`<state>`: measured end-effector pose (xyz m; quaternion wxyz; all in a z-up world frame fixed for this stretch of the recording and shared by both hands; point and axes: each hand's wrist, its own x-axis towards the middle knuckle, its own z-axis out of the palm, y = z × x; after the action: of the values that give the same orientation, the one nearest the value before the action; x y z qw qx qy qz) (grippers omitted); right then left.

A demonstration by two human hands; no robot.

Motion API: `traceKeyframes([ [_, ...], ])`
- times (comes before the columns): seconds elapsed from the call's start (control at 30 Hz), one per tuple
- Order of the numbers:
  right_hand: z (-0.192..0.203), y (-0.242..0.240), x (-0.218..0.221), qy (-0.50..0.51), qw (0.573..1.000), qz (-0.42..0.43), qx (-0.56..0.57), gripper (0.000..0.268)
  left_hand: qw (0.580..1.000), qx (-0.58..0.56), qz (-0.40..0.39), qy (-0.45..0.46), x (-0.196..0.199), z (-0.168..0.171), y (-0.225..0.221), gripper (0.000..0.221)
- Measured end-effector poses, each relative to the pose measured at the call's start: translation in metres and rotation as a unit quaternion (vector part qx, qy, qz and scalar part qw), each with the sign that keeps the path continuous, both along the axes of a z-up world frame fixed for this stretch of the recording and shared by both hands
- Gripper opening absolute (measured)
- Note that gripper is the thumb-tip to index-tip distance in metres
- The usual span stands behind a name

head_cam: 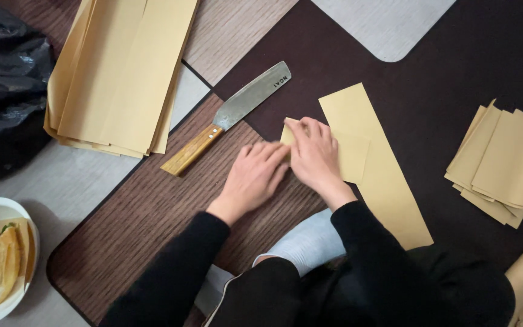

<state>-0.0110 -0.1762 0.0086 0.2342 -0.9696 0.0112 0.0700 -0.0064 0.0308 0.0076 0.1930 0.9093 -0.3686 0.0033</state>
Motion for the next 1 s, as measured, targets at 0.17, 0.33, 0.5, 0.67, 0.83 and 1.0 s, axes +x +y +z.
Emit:
traceKeyframes([
  [0.17,-0.011,0.002,-0.002,-0.041,0.999,0.008,-0.018,0.056,0.999,-0.005,0.003,-0.037,0.020,0.010,-0.015,0.037],
  [0.33,-0.008,0.002,-0.006,-0.035,0.999,0.007,-0.012,0.048,0.996,0.026,0.001,-0.082,0.005,0.019,-0.013,0.038],
  [0.5,-0.004,0.006,-0.001,-0.022,0.999,0.001,-0.028,0.055,0.993,0.019,0.000,-0.115,-0.009,0.034,-0.008,0.050],
  [0.67,-0.017,-0.001,0.010,0.002,1.000,-0.015,-0.015,0.059,0.993,0.020,0.006,-0.114,-0.011,0.030,-0.009,0.049],
  [0.83,-0.011,-0.002,0.007,0.026,0.999,-0.023,0.011,0.066,0.996,0.024,-0.010,-0.081,0.006,0.017,-0.010,0.048],
  [1.0,-0.003,0.004,-0.005,-0.047,0.997,0.024,-0.048,0.065,0.996,0.037,-0.001,-0.078,0.019,0.016,-0.020,0.051],
])
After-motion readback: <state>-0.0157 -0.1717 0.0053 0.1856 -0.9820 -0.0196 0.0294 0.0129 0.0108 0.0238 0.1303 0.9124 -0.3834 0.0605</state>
